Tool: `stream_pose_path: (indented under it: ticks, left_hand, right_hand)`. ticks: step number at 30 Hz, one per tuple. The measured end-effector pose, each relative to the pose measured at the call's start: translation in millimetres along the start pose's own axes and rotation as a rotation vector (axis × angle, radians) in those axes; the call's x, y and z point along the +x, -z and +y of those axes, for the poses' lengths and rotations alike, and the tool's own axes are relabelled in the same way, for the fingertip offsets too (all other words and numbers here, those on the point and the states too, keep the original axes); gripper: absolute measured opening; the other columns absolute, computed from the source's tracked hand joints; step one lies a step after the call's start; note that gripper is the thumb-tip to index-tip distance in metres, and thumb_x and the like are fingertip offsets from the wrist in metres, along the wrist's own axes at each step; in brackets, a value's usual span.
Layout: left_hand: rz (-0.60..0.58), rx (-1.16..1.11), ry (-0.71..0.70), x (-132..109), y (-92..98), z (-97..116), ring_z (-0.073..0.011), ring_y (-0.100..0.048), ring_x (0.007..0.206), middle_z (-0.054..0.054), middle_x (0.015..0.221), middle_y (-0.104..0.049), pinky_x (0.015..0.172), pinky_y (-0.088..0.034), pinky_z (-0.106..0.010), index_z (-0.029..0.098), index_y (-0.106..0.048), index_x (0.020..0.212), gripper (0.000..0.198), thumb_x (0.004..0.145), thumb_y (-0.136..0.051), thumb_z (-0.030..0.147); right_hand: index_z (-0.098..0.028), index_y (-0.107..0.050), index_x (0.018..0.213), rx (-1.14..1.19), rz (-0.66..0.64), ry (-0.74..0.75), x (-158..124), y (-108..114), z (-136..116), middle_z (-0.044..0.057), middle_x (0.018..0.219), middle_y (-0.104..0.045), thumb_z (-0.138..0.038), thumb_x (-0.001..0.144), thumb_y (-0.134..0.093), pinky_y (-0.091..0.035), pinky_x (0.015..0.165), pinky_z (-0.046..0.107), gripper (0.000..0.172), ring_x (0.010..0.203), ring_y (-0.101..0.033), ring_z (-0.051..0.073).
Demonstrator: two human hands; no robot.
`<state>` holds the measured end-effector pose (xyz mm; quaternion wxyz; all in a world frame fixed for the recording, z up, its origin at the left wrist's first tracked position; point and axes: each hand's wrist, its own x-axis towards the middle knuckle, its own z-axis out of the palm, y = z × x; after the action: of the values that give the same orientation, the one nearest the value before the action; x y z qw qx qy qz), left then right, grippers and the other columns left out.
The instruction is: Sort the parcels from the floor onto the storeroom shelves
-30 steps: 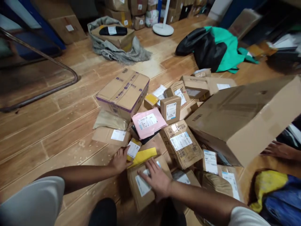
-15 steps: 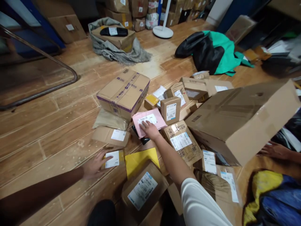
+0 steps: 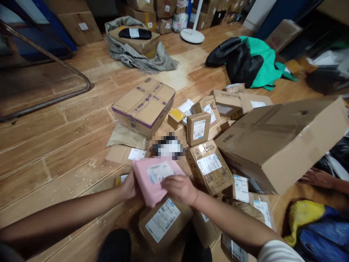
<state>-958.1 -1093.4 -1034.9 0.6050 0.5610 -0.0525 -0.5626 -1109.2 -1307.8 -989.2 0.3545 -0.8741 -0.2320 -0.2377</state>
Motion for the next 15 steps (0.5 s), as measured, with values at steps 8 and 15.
stream_pose_path:
  ticks: [8, 15]
  left_hand:
    - [0.238, -0.072, 0.029, -29.0, -12.7, 21.3, -0.0372, -0.063, 0.119, -0.013, 0.127, -0.070, 0.103, -0.051, -0.049, 0.019, -0.056, 0.134, 0.084, 0.057, -0.085, 0.037]
    - [0.290, 0.245, 0.473, -107.9, 167.2, 60.7, -0.0422, -0.072, 0.082, -0.010, 0.075, -0.076, 0.079, -0.058, -0.056, 0.017, -0.072, 0.083, 0.037, 0.047, -0.063, 0.023]
  right_hand:
    - [-0.022, -0.067, 0.119, 0.119, -0.381, -0.202, -8.1, -18.5, 40.7, 0.006, 0.120, -0.073, -0.051, 0.095, -0.054, -0.039, 0.117, 0.043, 0.040, 0.120, -0.062, 0.020]
    - [0.007, -0.012, 0.153, -0.524, -0.204, -1.250, 35.4, -55.4, 126.5, 0.041, 0.153, -0.024, -0.080, 0.057, -0.073, -0.023, 0.116, 0.061, 0.144, 0.144, -0.023, 0.052]
